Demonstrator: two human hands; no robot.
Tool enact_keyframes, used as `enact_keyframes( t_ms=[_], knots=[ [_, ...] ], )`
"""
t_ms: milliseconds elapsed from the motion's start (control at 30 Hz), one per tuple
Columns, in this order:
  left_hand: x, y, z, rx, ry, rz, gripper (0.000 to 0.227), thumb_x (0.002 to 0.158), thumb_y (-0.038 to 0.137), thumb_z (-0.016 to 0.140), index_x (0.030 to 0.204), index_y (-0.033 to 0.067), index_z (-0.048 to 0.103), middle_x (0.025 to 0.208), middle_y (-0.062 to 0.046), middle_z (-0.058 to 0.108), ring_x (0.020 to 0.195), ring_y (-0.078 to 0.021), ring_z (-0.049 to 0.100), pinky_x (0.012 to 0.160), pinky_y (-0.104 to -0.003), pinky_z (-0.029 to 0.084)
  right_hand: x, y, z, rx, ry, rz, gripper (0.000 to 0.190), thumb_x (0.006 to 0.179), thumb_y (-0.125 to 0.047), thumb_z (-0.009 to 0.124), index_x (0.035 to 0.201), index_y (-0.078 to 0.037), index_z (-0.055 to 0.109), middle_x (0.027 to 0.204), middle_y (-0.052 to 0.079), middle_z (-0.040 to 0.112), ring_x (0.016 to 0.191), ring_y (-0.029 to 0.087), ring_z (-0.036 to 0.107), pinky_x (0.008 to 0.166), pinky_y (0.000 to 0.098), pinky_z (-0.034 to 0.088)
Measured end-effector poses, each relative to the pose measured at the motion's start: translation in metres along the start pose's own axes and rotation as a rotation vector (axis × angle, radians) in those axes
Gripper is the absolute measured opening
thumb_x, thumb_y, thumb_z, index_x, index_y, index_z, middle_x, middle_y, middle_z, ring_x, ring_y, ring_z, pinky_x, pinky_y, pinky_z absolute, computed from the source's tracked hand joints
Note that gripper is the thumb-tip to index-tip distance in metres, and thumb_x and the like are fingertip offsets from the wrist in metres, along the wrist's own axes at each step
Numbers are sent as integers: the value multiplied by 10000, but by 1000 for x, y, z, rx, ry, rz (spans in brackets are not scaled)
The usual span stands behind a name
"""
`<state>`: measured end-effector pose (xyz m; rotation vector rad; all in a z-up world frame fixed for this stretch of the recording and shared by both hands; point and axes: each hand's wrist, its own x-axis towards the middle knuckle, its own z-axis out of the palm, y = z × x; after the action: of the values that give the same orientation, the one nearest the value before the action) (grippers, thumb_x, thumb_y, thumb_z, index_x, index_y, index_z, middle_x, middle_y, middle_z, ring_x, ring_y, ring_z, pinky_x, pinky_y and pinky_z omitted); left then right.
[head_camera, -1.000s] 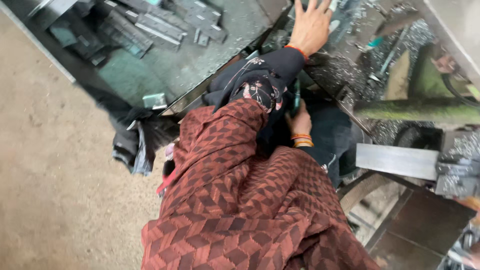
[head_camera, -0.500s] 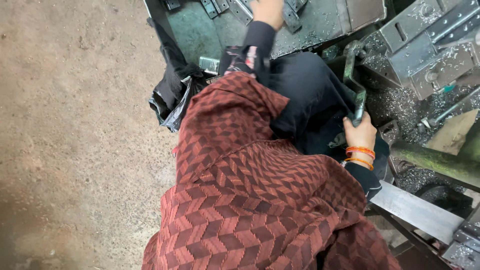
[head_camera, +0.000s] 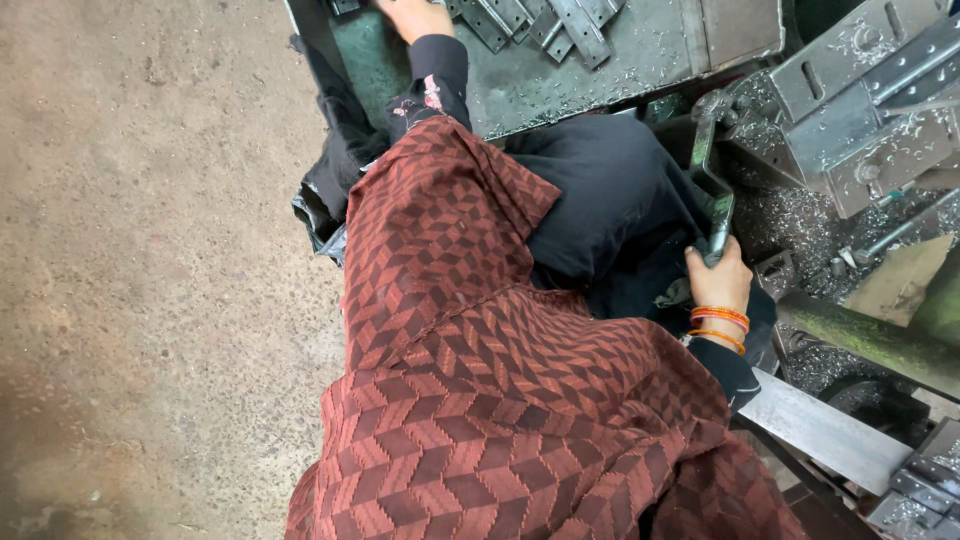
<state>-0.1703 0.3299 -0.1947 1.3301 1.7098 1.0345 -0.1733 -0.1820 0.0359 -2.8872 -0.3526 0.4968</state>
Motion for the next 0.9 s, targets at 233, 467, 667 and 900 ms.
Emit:
enact_keyframes(
  t_ms=[233, 467, 667, 900],
  knots=[
    [36, -38, -22, -56, 163, -54, 716, 661, 99, 784, 1318, -44, 538, 1108, -274, 671, 1056, -414, 638, 964, -472, 483, 4, 2, 3, 7, 8, -21, 702, 891, -433, 759, 1425, -20, 568, 1128, 341, 687, 1084, 510, 651, 934, 536, 513],
    [-81, 16, -34, -336, -150, 46, 704, 661, 52, 773, 1308, -80, 530, 997, -245, 714, 866, -351, 694, 817, -414, 549, 3, 3, 8, 62, 25, -9, 643, 883, -430, 753, 1388, -63, 601, 1115, 318, 699, 1073, 507, 654, 917, 550, 518],
    [-174, 112, -34, -545, -877, 139, 446, 735, 44, 768, 1151, -77, 662, 908, -151, 781, 765, -210, 748, 702, -352, 607, 1, 4, 13, 111, 38, -1, 656, 872, -441, 762, 1393, -84, 583, 1088, 311, 704, 1047, 506, 664, 898, 558, 533],
    [-312, 157, 18, -451, -1250, 278, 483, 699, 30, 795, 1166, 9, 673, 887, -135, 780, 767, -248, 752, 723, -364, 606, 2, 2, 20, 111, 9, 68, 705, 849, -436, 760, 1432, -107, 539, 1099, 307, 701, 1041, 508, 666, 880, 578, 537]
  ],
)
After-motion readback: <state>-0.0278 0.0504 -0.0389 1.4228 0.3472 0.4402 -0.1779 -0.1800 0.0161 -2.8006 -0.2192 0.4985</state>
